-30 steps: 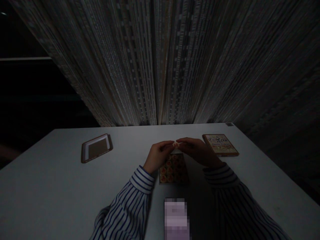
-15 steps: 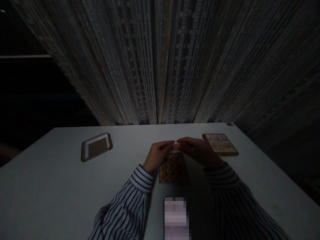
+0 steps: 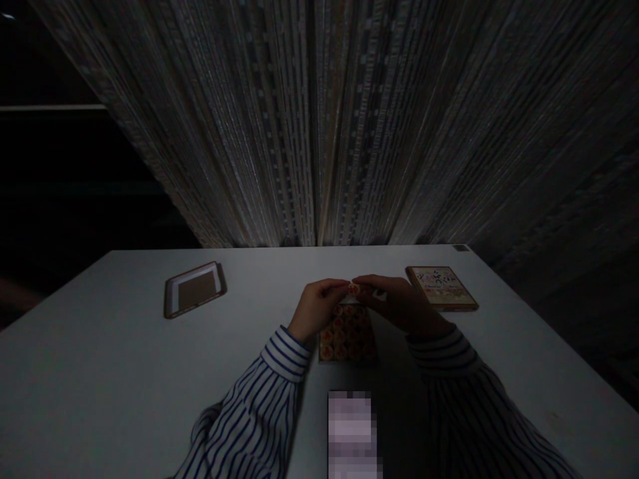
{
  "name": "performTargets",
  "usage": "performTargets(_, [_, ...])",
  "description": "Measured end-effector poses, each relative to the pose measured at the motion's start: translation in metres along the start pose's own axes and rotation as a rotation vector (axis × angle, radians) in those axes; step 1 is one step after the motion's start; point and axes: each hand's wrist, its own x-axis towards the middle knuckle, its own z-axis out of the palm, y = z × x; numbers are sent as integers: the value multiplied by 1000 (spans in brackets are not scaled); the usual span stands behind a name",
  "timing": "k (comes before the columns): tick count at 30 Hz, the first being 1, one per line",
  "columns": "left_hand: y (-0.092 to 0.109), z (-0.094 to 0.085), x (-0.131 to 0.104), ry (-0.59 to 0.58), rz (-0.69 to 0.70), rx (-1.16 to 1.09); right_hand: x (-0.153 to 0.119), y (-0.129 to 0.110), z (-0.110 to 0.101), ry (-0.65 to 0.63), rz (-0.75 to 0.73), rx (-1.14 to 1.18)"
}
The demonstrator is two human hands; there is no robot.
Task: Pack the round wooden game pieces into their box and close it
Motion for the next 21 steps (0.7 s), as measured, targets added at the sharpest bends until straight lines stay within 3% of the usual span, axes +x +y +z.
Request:
performTargets(9, [-5,1,0,-28,-8,10,0,5,3,-24,-41,-86])
performTargets(21, [-15,-2,1,-102,75,215,1,4,3,-121,-59,-124])
